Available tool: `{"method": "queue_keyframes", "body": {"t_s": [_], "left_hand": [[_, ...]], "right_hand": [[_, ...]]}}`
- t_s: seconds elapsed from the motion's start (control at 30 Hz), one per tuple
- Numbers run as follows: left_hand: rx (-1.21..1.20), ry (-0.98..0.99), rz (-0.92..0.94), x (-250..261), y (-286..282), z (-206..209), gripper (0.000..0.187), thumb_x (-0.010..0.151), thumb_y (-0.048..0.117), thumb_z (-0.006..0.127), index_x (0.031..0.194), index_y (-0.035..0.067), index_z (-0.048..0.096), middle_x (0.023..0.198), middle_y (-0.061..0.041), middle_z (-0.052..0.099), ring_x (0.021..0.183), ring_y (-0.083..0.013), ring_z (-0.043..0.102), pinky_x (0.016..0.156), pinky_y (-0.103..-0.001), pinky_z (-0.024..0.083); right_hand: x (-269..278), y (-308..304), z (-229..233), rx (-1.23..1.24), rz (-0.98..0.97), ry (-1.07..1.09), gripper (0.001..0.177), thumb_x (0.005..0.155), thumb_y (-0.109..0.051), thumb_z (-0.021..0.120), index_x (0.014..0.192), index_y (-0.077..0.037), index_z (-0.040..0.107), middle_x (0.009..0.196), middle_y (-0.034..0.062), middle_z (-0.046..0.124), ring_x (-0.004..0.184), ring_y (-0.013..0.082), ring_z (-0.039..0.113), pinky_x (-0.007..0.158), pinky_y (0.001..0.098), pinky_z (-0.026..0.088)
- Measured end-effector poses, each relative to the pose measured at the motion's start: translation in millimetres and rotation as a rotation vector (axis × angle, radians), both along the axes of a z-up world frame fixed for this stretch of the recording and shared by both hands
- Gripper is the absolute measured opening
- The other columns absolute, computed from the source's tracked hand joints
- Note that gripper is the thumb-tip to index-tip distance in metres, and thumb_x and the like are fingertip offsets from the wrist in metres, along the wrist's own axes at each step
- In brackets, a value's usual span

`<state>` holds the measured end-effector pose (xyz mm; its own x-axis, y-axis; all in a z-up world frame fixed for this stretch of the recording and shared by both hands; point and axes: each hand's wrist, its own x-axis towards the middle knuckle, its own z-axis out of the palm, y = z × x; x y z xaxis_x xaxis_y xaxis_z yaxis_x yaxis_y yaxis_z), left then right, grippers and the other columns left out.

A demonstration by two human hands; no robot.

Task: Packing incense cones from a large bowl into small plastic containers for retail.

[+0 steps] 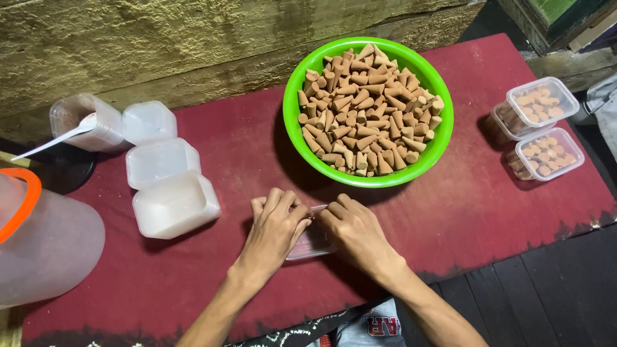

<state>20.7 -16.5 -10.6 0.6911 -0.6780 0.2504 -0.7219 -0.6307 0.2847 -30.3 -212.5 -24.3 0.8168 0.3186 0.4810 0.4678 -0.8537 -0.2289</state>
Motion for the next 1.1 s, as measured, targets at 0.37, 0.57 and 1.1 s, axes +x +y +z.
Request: {"method": "queue_keyframes", "body": {"t_s": [0.37,0.57,1.1], "left_hand": [[0.011,-0.008,0.01,-0.6,3.1,1.3,0.011,0.089,0.028,0.071,0.091,0.021,0.064,0.093,0.004,0.053,0.101,-0.0174,0.05,0.086,-0.039,0.035],[0.01,-0.004,0.017,9.8,14.4,6.7,0.011,0.09,0.029,0.07,0.098,0.023,0.066,0.094,0.005,0.055,0.101,-0.0168,0.052,0.086,-0.039,0.036],[-0.112,-0.007,-0.157,80.9,-49.9,59.4,0.011,0.091,0.03,0.071,0.098,0.022,0.07,0.09,0.002,0.063,0.095,-0.0218,0.059,0.081,-0.04,0.038]], "right_hand": [[-1.9,3.4,5.7,0.022,-0.002,-0.045,0.016,0.089,-0.009,0.066,0.074,-0.012,0.06,0.063,0.0045,0.052,0.07,0.0226,0.055,0.06,0.0298,0.048],[-6.3,-16.3,42.1,0.074,-0.016,-0.066,0.015,0.091,-0.008,0.066,0.076,-0.01,0.062,0.064,0.0067,0.055,0.069,0.0247,0.058,0.059,0.031,0.05],[61.5,-168.7,54.2,-0.185,-0.418,0.28,0.017,0.08,-0.022,0.08,0.094,-0.015,0.073,0.085,0.0059,0.071,0.09,0.0304,0.066,0.075,0.0417,0.059]]}}
